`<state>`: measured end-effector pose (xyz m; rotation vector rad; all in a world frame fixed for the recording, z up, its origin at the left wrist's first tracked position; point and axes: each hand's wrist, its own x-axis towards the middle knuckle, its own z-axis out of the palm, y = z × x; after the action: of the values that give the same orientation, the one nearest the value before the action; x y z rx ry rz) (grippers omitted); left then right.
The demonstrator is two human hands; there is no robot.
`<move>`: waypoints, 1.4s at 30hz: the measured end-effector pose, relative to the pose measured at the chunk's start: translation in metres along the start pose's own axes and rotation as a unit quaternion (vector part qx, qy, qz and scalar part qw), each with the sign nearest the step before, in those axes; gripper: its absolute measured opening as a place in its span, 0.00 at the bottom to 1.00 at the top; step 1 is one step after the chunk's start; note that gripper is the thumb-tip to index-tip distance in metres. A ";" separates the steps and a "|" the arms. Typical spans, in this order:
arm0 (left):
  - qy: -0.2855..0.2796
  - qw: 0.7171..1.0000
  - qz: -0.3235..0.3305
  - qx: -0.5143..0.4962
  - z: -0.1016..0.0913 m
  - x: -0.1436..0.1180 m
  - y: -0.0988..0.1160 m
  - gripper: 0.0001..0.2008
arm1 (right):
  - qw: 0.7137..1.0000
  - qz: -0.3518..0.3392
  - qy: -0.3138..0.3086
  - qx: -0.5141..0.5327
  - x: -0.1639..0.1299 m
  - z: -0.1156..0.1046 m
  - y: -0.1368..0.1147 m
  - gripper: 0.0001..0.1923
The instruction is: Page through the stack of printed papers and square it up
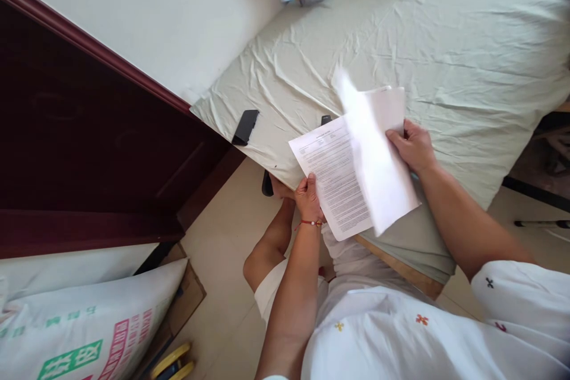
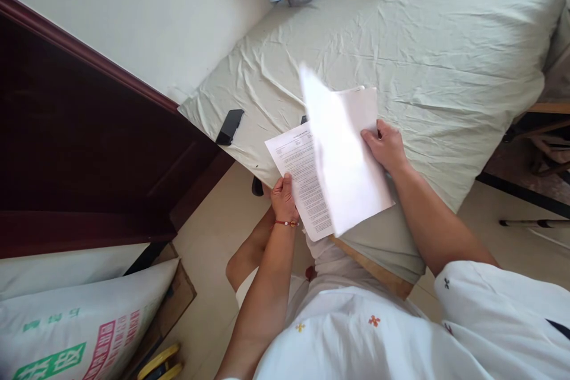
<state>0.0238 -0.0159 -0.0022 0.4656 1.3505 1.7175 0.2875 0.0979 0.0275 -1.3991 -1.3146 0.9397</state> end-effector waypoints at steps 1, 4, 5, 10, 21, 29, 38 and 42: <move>0.003 1.000 -0.002 0.001 0.000 0.000 0.000 0.27 | 0.999 -0.015 0.002 -0.032 -0.001 0.000 -0.002 0.15; 0.015 1.000 0.001 -0.001 0.001 0.000 0.000 0.26 | 0.995 -0.031 -0.016 -0.090 -0.003 -0.002 -0.006 0.18; 0.019 1.000 0.003 -0.006 0.002 0.000 0.001 0.26 | 0.994 -0.027 -0.034 -0.100 -0.003 -0.003 -0.008 0.17; 0.027 0.999 -0.006 -0.042 0.007 -0.003 0.004 0.27 | 0.977 -0.009 -0.118 -0.175 -0.004 -0.005 -0.011 0.18; -0.011 1.000 0.011 0.004 0.000 0.000 -0.002 0.25 | 0.987 0.079 -0.133 0.050 -0.003 0.001 -0.003 0.23; -0.013 0.999 0.022 0.041 -0.002 0.001 -0.007 0.25 | 0.973 0.144 -0.139 0.116 -0.007 0.001 -0.005 0.13; -0.016 0.999 0.038 -0.002 0.001 -0.002 -0.002 0.15 | 0.987 0.066 -0.040 0.144 0.000 0.001 0.007 0.10; -0.037 0.998 0.041 0.037 -0.002 0.000 -0.003 0.18 | 0.978 0.070 -0.018 0.196 0.003 0.003 0.005 0.10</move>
<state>0.0234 -0.0169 -0.0056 0.6286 1.3609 1.7045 0.2868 0.1011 0.0218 -1.1795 -0.9974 1.2482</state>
